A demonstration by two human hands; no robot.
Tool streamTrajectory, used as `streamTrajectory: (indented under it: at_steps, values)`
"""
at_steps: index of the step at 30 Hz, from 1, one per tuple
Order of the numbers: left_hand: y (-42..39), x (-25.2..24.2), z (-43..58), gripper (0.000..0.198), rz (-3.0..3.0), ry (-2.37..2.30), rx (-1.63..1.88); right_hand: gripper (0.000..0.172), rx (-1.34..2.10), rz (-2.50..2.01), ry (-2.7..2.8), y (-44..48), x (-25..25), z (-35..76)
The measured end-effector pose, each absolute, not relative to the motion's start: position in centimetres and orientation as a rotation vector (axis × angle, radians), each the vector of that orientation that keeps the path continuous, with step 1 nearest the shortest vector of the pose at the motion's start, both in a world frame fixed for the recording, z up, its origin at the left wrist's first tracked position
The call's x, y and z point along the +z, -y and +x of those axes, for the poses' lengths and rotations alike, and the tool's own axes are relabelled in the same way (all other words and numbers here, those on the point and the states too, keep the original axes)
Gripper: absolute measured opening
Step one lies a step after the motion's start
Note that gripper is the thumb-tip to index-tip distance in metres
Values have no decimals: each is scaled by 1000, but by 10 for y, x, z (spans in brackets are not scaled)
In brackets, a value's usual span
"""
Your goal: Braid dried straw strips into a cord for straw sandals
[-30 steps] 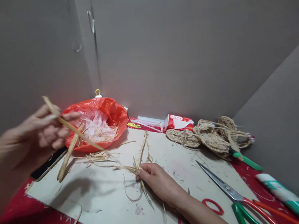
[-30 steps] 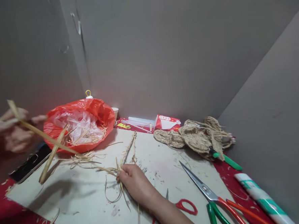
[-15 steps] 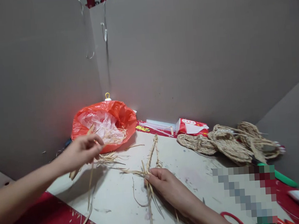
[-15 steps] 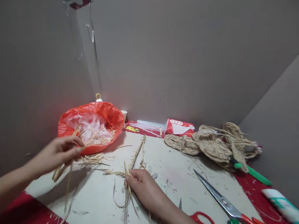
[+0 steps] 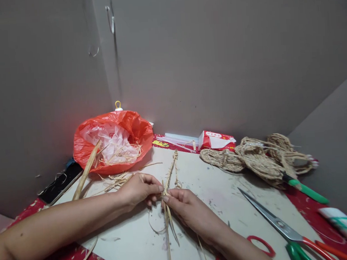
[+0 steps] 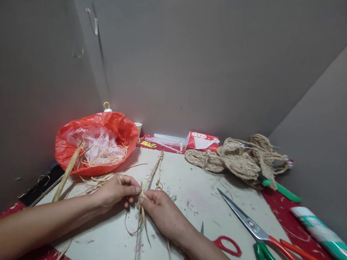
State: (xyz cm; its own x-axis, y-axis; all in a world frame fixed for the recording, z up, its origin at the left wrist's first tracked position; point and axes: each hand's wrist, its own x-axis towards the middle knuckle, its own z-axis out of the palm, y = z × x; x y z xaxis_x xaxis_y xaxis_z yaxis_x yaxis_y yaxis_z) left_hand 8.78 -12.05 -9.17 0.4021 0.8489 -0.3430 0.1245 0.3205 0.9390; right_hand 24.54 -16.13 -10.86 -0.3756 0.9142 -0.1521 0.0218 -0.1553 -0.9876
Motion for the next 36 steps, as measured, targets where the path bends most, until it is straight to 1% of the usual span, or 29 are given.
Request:
streamTrajectory:
  at_steps: [4, 8, 12, 15, 19, 23, 28, 33, 36]
  values:
    - [120, -93, 82, 31, 1043, -1054, 666, 32, 1645, -1160, 1328, 164, -105, 245]
    - [118, -82, 66, 21, 1142, -983, 758, 30, 1715, -1204, 1270, 166, -105, 245]
    - [120, -75, 59, 13, 1391, -870, 597, 33, 1824, -1165, 1207, 164, -107, 248]
    - [123, -79, 65, 12, 1435, -812, 470, 31, 1886, -1121, 1156, 163, -107, 250]
    - [124, -88, 74, 14, 1347, -754, 451, 31, 1915, -1098, 1148, 162, -107, 253]
    - [122, -91, 74, 11, 1458, -822, 467, 30, 1924, -1112, 1152, 162, -107, 254]
    - [121, -91, 69, 7, 1538, -793, 425, 30, 1968, -1093, 1115, 162, -107, 256]
    - [119, -92, 67, 8, 1487, -802, 360, 29, 2026, -1050, 1062, 162, -106, 256]
    - [119, -86, 65, 3, 1705, -835, 351, 28, 2022, -1055, 1054, 162, -106, 256]
